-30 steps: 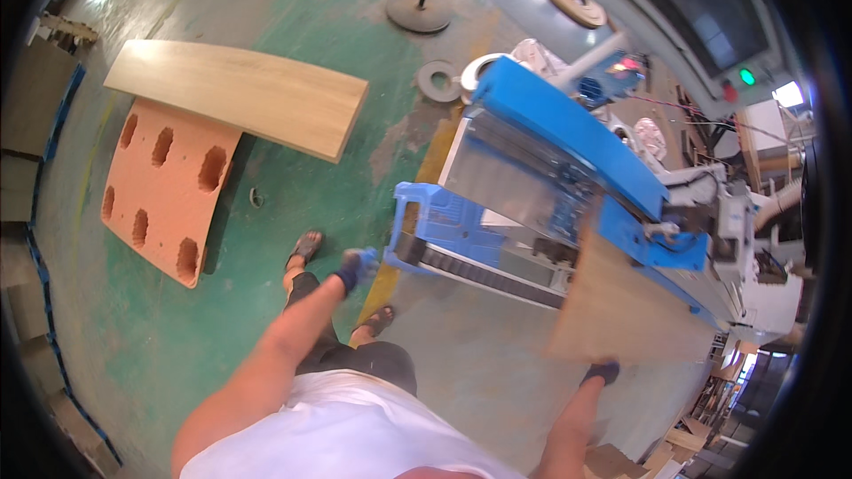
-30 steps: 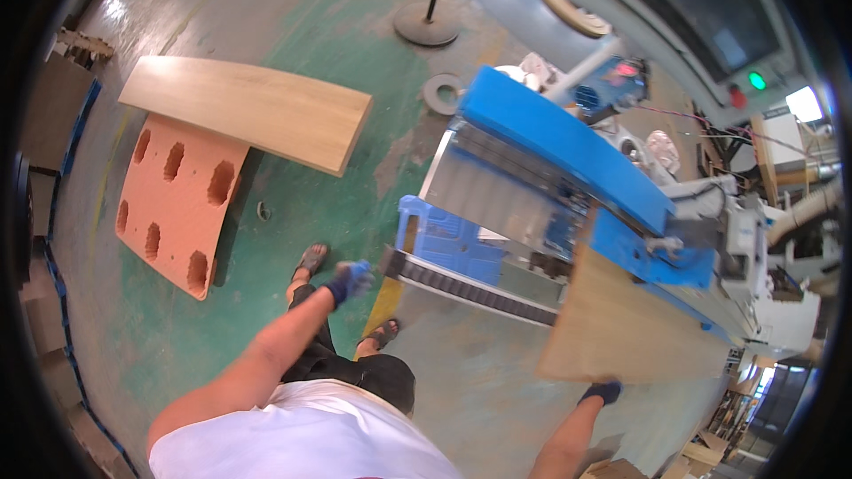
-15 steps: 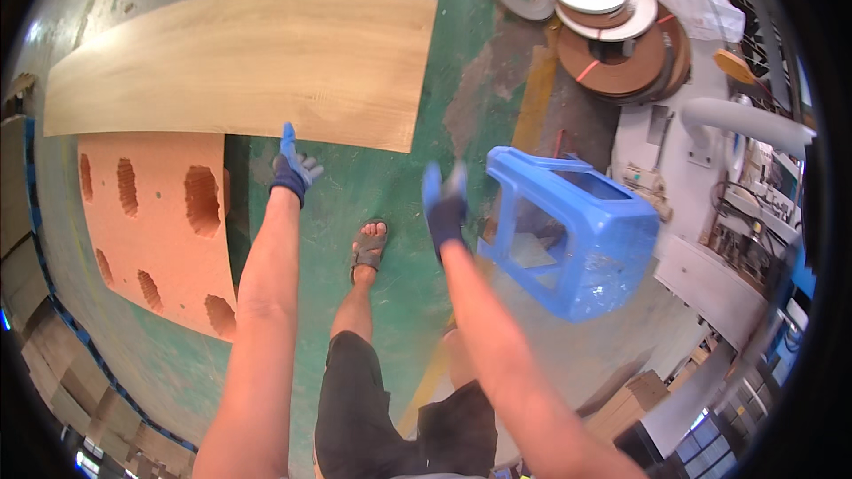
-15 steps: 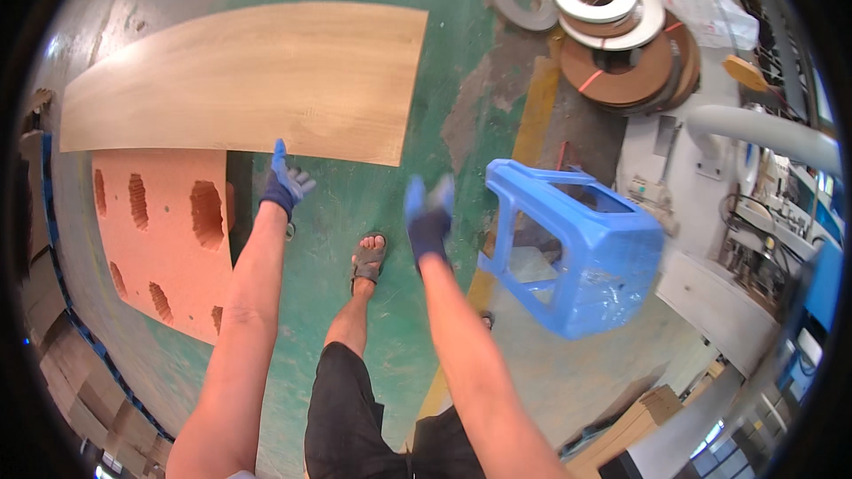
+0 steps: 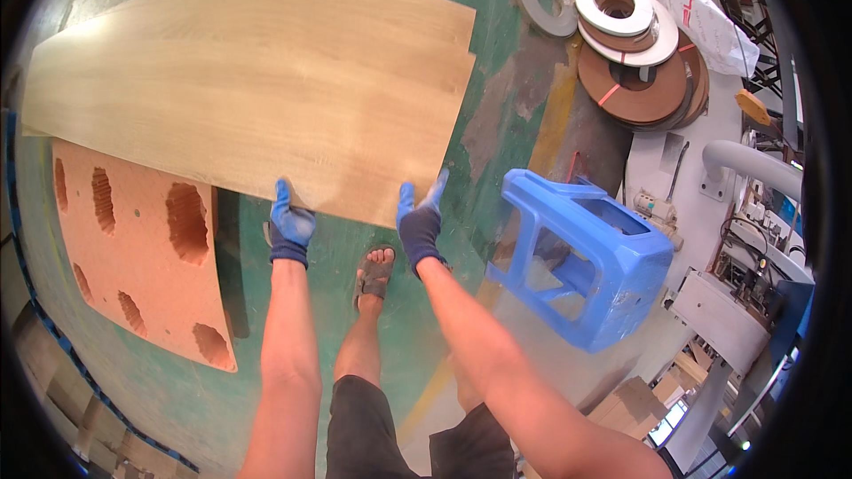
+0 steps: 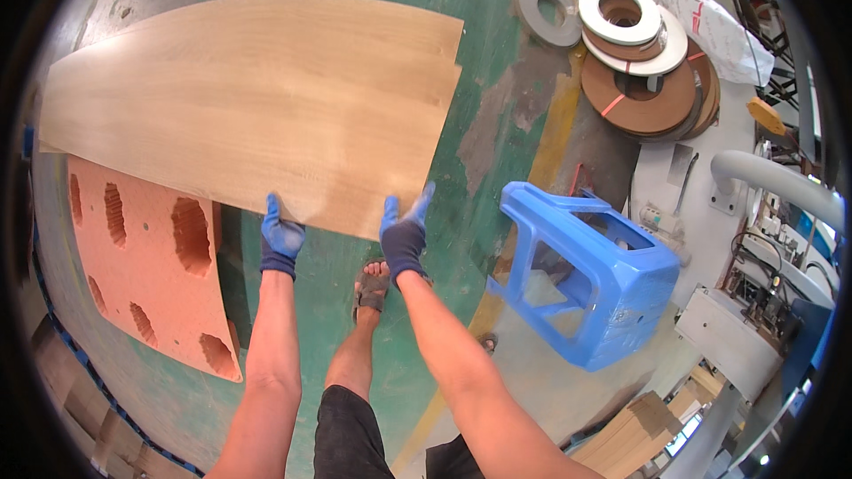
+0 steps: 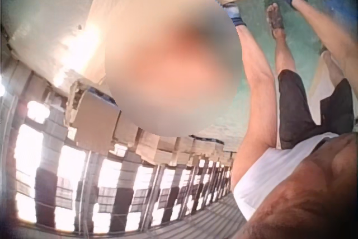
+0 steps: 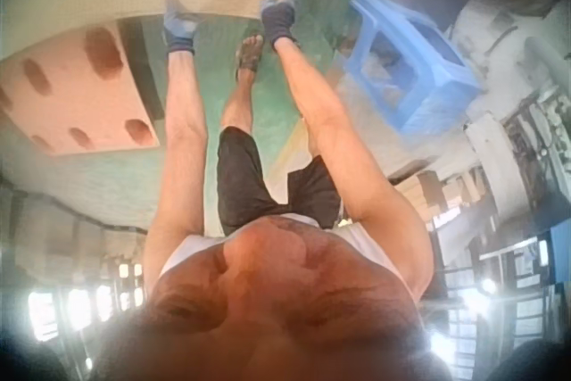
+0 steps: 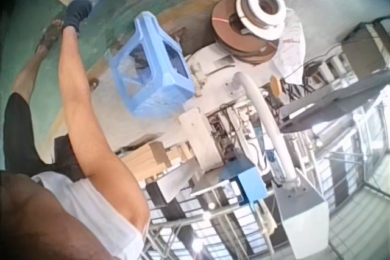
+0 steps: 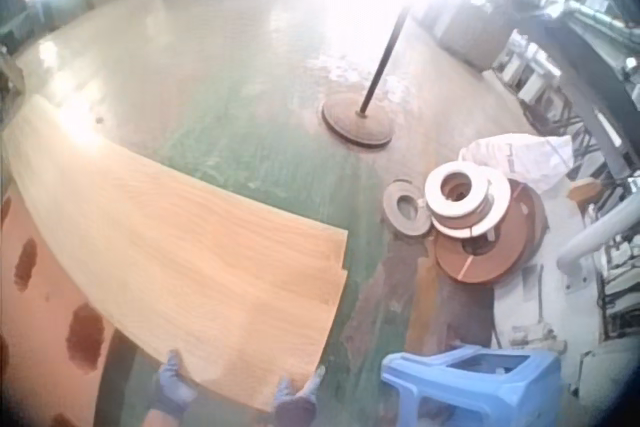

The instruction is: The person feeds large wood panels into an edge-banding machine, guides them through the process by hand, and then interacts with the digital control panel to adjust machine settings.

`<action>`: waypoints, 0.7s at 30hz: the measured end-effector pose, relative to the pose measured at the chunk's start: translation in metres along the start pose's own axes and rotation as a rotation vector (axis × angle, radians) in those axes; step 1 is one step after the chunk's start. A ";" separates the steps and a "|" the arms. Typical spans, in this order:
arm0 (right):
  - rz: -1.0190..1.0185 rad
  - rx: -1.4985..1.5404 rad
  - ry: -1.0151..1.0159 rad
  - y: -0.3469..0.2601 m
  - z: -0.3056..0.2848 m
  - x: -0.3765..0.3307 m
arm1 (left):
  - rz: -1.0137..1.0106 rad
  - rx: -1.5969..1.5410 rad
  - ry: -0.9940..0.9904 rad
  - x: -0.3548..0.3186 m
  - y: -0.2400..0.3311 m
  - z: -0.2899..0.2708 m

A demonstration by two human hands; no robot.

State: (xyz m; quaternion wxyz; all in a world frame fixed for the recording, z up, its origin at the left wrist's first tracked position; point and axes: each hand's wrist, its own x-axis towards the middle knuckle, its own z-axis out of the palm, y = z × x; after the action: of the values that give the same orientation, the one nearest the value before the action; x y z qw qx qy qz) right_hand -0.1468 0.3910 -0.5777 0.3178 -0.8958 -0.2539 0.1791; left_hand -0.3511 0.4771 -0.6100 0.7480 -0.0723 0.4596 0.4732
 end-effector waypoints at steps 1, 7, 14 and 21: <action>0.147 0.162 -0.097 0.004 -0.005 -0.008 | 0.001 0.016 0.034 -0.005 0.001 -0.011; 0.796 0.781 -1.069 0.014 -0.086 -0.053 | 0.006 0.016 0.056 -0.096 0.023 -0.018; 0.518 0.623 -0.946 -0.031 -0.212 -0.166 | -0.007 0.125 0.062 -0.245 0.049 0.001; 0.383 0.727 -0.816 -0.085 -0.376 -0.247 | 0.086 0.217 -0.054 -0.408 0.047 0.022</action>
State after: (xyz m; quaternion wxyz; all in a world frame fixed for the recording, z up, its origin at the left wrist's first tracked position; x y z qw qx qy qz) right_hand -0.1939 0.1273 -0.2063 0.4433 -0.6175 -0.1117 0.6401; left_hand -0.4266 0.2530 -0.2733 0.7424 0.0418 0.4907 0.4541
